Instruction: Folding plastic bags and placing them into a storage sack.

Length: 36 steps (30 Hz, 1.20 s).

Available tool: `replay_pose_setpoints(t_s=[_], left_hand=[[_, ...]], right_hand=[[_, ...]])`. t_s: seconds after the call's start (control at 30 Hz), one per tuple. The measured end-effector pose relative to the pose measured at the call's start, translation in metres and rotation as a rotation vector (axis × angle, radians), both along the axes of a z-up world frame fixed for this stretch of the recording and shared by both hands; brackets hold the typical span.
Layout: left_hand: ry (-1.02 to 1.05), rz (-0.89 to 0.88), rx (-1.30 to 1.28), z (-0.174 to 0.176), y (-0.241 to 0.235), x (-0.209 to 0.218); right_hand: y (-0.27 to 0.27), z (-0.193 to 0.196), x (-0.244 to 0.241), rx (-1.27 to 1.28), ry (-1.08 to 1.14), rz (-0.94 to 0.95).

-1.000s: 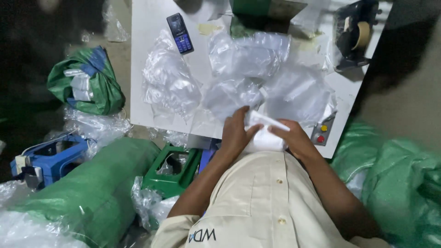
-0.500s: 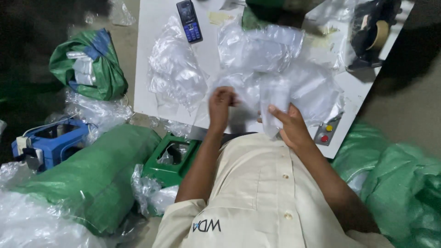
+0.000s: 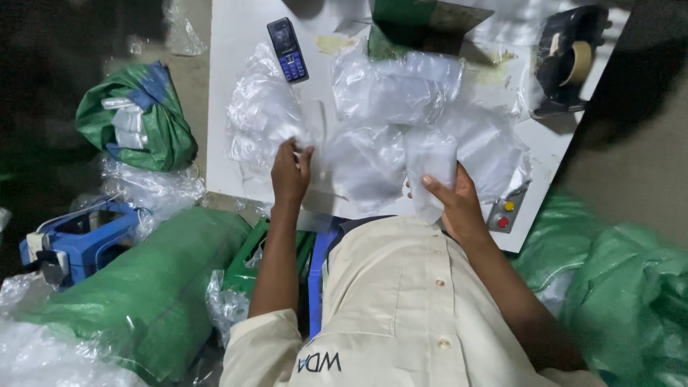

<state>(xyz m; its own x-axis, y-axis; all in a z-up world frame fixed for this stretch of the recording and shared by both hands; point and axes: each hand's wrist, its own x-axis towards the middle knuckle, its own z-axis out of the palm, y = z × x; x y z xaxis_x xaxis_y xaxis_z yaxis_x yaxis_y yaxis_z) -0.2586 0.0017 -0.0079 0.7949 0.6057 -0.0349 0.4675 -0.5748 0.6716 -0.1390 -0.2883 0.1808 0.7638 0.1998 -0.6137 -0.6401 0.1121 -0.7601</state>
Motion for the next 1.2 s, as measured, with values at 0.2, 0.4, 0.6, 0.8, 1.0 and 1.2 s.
replay_pose_setpoints(t_s=[0.2, 0.4, 0.6, 0.8, 1.0, 1.2], left_hand=[[-0.205, 0.167, -0.486, 0.071, -0.053, 0.033], [-0.206, 0.244, -0.384, 0.052, -0.073, 0.021], [-0.254, 0.423, -0.102, 0.034, -0.055, -0.006], [-0.015, 0.094, 0.069, -0.001, -0.043, 0.017], [0.044, 0.180, -0.093, -0.026, -0.016, 0.029], [0.068, 0.123, -0.071, 0.031, -0.016, 0.032]], right_hand=[[0.001, -0.008, 0.001, -0.077, -0.097, 0.054], [0.013, -0.001, 0.003, -0.105, -0.135, 0.072], [-0.004, -0.005, 0.000, -0.136, -0.081, -0.049], [-0.003, -0.002, -0.012, -0.117, -0.008, -0.058], [-0.018, -0.007, -0.005, -0.139, -0.043, -0.093], [-0.022, -0.018, -0.011, -0.133, -0.044, -0.109]])
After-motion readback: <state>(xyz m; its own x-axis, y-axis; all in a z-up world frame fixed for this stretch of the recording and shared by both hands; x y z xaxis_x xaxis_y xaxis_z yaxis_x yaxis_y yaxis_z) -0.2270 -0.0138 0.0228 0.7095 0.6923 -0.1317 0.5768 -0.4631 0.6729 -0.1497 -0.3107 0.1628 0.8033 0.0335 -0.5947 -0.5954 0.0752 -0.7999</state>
